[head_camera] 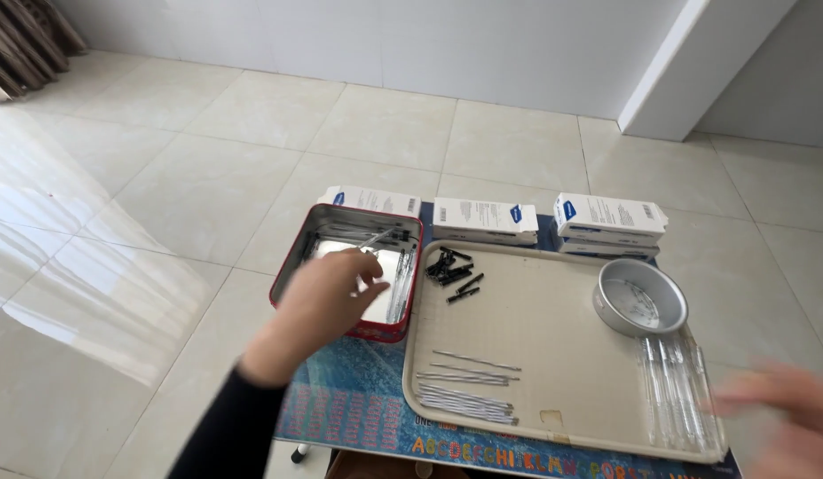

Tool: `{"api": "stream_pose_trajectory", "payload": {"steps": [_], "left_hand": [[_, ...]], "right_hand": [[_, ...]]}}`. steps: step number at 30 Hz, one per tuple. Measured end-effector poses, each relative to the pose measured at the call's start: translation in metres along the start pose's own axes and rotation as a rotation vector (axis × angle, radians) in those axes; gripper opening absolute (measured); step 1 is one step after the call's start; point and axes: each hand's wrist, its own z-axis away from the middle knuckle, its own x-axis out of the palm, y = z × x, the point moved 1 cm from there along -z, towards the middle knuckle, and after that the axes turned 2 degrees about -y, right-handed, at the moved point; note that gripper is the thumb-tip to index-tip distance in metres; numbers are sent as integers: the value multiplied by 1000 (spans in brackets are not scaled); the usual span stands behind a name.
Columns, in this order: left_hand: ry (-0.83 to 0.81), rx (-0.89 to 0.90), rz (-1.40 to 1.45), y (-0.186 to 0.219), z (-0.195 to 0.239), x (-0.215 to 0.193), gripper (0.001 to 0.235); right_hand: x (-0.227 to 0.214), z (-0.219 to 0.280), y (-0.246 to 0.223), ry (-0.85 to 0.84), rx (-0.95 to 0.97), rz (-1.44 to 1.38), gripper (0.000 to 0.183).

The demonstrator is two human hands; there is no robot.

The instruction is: The person picks up small black components and thin silver rods, inserting the rods into the components by hand and placing the assembled items into a round metal container.

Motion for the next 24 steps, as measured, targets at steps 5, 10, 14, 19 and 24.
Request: {"api": "stream_pose_trajectory", "payload": {"steps": [5, 10, 14, 19, 24], "left_hand": [[-172, -46, -164, -25, -54, 75, 27], [-226, -165, -127, -31, -74, 97, 9], [-240, -226, -73, -36, -80, 103, 7], [-163, -391, 99, -13, -56, 61, 20], [424, -74, 637, 54, 13, 32, 18]], "right_hand": [[195, -65, -152, 483, -216, 452, 27], [199, -83, -119, 388, -225, 555, 28], [201, -88, -108, 364, -207, 520, 23], [203, -88, -106, 362, -192, 490, 21], [203, -86, -103, 353, -409, 444, 20]]}}
